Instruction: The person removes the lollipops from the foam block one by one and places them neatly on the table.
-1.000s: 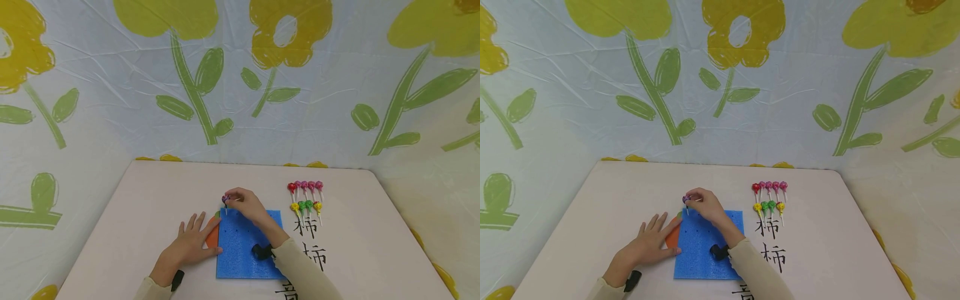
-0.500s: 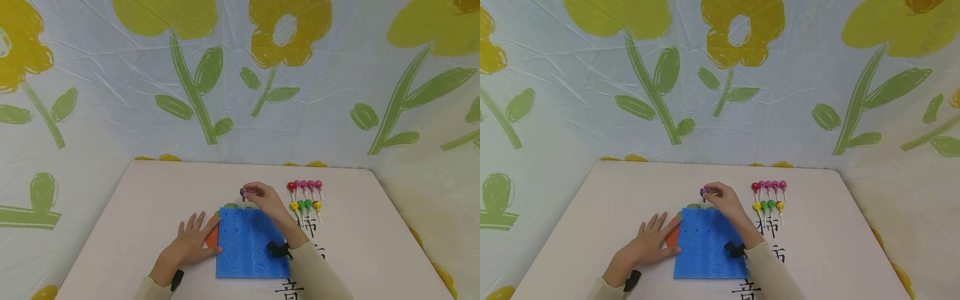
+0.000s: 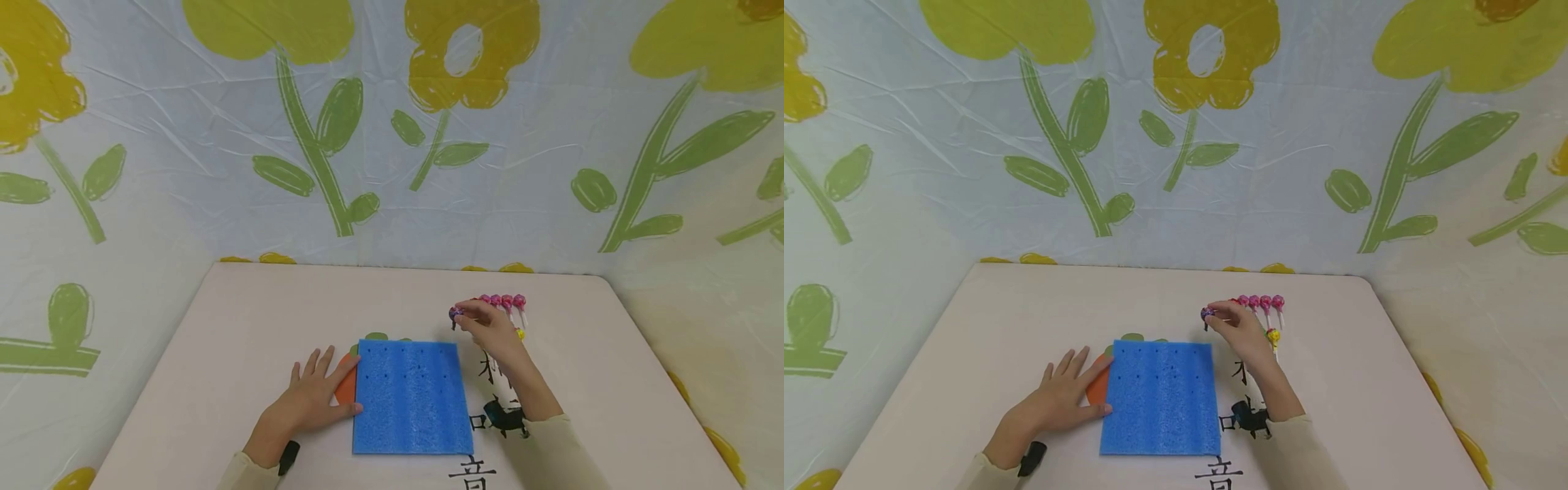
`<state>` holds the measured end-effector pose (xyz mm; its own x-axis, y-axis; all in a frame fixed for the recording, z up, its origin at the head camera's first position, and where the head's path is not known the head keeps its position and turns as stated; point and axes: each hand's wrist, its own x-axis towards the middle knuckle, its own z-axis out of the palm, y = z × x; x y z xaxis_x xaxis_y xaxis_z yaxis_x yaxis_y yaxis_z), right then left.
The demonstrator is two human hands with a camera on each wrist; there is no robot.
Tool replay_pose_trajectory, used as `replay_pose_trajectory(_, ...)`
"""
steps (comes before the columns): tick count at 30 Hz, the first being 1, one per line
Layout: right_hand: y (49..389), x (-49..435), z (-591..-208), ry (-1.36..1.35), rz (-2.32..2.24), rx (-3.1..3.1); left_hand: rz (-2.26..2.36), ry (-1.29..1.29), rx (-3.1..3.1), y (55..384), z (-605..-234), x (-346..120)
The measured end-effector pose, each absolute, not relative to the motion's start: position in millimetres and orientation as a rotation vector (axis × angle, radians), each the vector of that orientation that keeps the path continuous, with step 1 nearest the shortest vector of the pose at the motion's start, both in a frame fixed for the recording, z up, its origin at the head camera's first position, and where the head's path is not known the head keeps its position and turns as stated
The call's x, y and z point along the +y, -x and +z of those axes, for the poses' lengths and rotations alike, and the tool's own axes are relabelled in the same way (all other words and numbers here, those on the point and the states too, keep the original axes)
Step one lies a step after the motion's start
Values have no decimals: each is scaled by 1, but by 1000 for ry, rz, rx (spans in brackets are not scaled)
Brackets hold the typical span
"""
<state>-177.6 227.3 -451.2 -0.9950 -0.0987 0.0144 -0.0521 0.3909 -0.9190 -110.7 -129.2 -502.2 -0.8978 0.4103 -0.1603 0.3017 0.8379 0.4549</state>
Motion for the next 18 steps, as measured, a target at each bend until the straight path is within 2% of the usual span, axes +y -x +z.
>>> replay_pose_trajectory(18,167,321,-457,-192,-1479,2767,615,-530,2751,110,-500,-128)
